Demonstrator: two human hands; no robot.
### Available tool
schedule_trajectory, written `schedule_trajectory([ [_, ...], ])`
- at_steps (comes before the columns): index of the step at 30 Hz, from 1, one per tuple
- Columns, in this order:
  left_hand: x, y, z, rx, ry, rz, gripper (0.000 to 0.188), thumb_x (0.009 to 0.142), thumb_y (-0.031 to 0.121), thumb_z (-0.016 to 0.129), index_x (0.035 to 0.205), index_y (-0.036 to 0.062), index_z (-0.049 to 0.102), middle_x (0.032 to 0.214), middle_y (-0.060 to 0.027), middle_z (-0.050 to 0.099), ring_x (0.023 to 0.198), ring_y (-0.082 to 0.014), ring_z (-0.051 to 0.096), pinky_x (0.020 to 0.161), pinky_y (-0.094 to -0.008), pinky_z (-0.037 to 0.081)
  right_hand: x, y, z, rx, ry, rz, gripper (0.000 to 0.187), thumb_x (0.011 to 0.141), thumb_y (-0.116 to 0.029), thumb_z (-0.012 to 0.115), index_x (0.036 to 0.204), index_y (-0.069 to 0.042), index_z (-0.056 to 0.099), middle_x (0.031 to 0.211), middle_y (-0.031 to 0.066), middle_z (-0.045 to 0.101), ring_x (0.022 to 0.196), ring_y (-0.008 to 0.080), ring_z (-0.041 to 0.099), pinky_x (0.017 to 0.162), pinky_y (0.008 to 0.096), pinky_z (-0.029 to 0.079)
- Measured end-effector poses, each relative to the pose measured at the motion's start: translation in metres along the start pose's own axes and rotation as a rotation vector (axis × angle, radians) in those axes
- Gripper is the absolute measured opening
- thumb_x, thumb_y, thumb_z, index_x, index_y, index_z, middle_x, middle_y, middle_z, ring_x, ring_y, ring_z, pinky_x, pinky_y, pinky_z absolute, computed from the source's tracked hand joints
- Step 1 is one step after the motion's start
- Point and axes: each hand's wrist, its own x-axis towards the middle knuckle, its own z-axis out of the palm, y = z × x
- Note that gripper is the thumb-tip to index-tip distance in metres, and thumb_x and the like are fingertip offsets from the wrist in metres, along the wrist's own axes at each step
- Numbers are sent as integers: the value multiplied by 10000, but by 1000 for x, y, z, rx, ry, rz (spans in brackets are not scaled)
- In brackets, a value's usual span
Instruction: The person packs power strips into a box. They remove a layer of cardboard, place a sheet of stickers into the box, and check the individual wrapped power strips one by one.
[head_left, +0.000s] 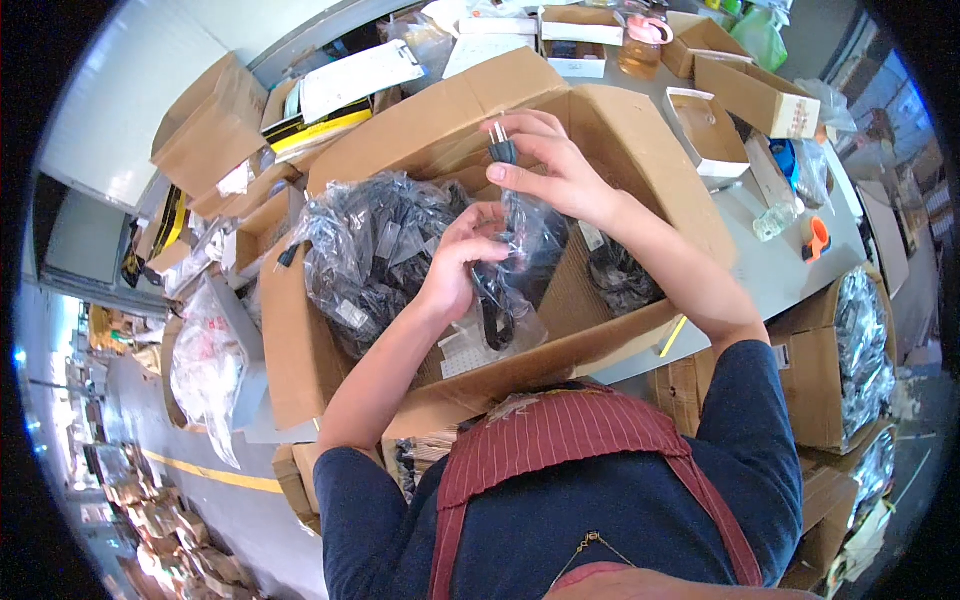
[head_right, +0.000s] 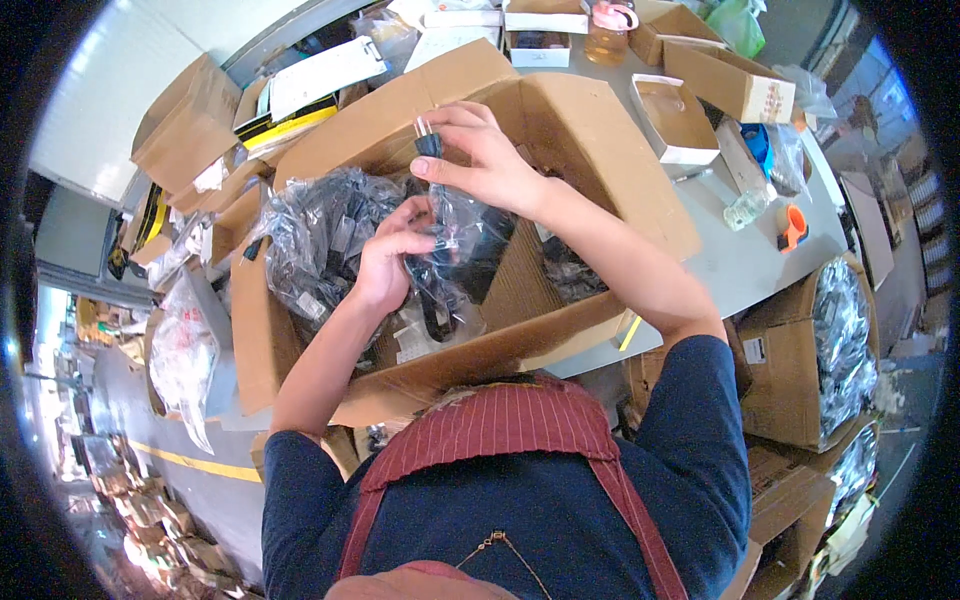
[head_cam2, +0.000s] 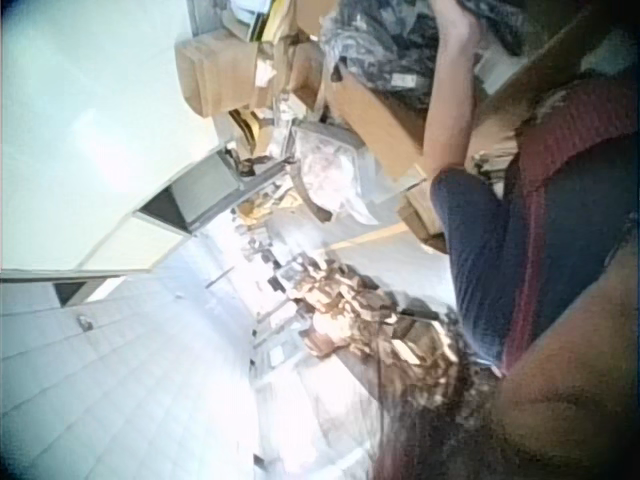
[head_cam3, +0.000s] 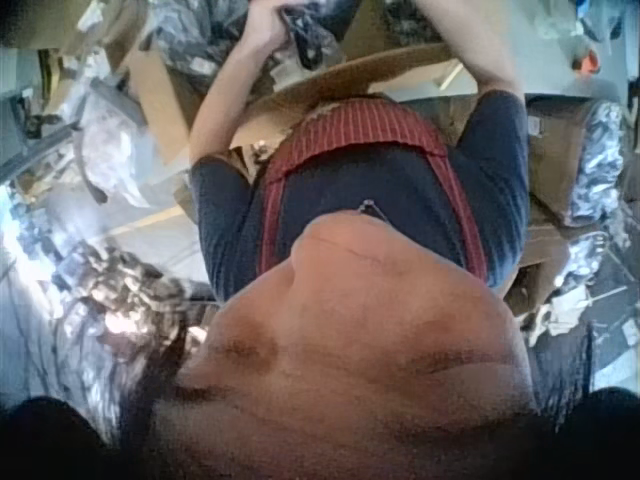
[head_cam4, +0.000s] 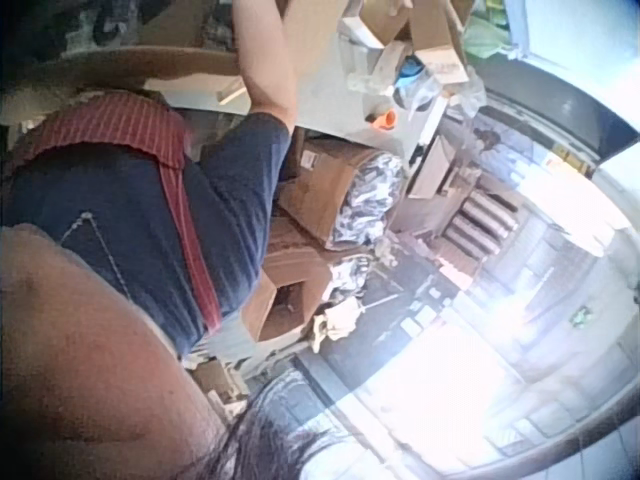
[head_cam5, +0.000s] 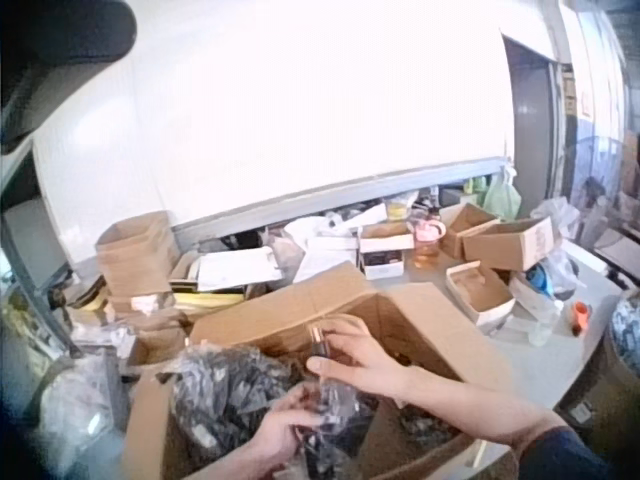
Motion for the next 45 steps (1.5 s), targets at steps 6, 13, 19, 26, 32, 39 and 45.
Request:
schedule_trajectory([
  [6,-2,-2,-2,-120,-62,-77,521,992,412,536,1322,9,537,1211,-80,628,1094,-187,591,966,-329,452,0,-20,0,203,-111,9,348,926,-345,639,1010,-11,689,1442,81,505,1373,274,337,1160,429,193],
  [13,-3,15,-1,-147,-324,-73,528,988,445,554,1281,6,531,1169,-67,630,996,-161,607,854,-311,500,5,-39,-8,657,-391,44,684,946,-477,595,1443,-27,457,951,-4,549,996,128,525,945,279,375],
  [19,-3,25,-6,-11,-414,81,188,904,190,693,983,22,661,840,-14,648,781,-88,595,695,-242,459,9,-31,-3,661,-385,-77,598,872,-549,623,1101,3,655,1492,225,423,1294,254,478,1067,397,332],
  [26,1,18,-15,391,-45,327,162,923,141,672,1006,6,703,704,-1,616,613,-84,557,554,-242,445,19,-45,-18,551,-99,289,528,738,48,679,1240,-48,547,1384,85,412,1349,222,376,1148,396,240],
  [32,12,10,-27,1199,348,630,292,843,108,700,1126,32,695,764,-209,628,591,-317,616,551,-350,485,7,-25,-18,197,220,258,380,904,-26,621,1279,-12,556,1168,79,615,1090,128,560,960,264,417],
  [39,10,11,-26,1304,416,523,306,845,98,674,1145,36,684,793,-207,650,657,-360,648,581,-399,504,0,-36,1,200,152,250,381,876,65,642,1225,-17,515,1051,47,616,899,85,627,809,240,512],
  [45,12,2,-24,1305,392,550,311,840,63,656,1149,38,680,816,-197,660,684,-366,657,599,-409,518,1,-26,13,78,168,102,380,798,122,656,1139,-5,546,1145,85,555,858,125,661,756,267,555],
])
